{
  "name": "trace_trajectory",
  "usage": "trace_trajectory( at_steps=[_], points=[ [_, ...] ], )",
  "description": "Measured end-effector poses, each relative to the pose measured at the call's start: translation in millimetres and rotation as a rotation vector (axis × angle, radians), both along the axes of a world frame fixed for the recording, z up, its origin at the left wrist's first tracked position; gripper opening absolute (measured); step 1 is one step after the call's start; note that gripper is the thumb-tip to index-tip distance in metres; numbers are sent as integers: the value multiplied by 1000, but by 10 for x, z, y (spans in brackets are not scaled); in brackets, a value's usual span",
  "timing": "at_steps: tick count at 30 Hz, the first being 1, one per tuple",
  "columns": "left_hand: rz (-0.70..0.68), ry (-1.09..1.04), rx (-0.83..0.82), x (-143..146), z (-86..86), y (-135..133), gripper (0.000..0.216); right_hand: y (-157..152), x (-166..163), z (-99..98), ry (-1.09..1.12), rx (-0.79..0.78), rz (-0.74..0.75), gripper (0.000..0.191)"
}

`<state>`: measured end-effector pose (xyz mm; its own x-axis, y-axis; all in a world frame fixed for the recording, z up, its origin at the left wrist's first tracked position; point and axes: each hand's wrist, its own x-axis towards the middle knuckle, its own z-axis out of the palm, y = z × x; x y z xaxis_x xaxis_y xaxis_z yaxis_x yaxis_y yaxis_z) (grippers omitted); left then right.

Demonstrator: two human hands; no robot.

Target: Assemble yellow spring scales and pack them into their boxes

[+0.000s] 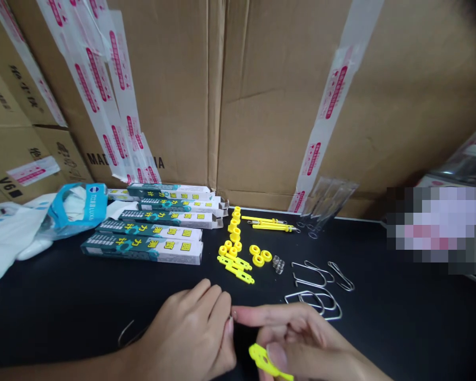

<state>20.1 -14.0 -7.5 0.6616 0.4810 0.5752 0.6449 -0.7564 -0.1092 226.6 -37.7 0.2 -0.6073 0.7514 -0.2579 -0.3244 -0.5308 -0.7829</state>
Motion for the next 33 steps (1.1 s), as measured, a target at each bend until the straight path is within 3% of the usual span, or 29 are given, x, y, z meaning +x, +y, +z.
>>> trace_trajectory(
  at_steps=[6, 13, 20, 23, 27, 33],
  points=[
    [57, -20, 28, 14, -21, 0, 25, 47, 35, 42, 111, -118, 50, 54],
    [76, 3, 22, 15, -34, -24, 23, 26, 37, -40, 50, 60, 36, 56],
    [86, -15, 39, 19, -22, -37, 23, 44, 46, -3, -15, 59, 81, 54],
    [83, -26, 45, 17, -8, -32, 24, 54, -7, 27, -95, 66, 0, 44],
    [68, -29, 41, 14, 6, -15, 21, 58, -87, -11, -219, 223, -206, 36],
    [79, -15, 23, 32, 11, -26, 21, 20, -146, -54, -449, 365, -312, 25]
  ],
)
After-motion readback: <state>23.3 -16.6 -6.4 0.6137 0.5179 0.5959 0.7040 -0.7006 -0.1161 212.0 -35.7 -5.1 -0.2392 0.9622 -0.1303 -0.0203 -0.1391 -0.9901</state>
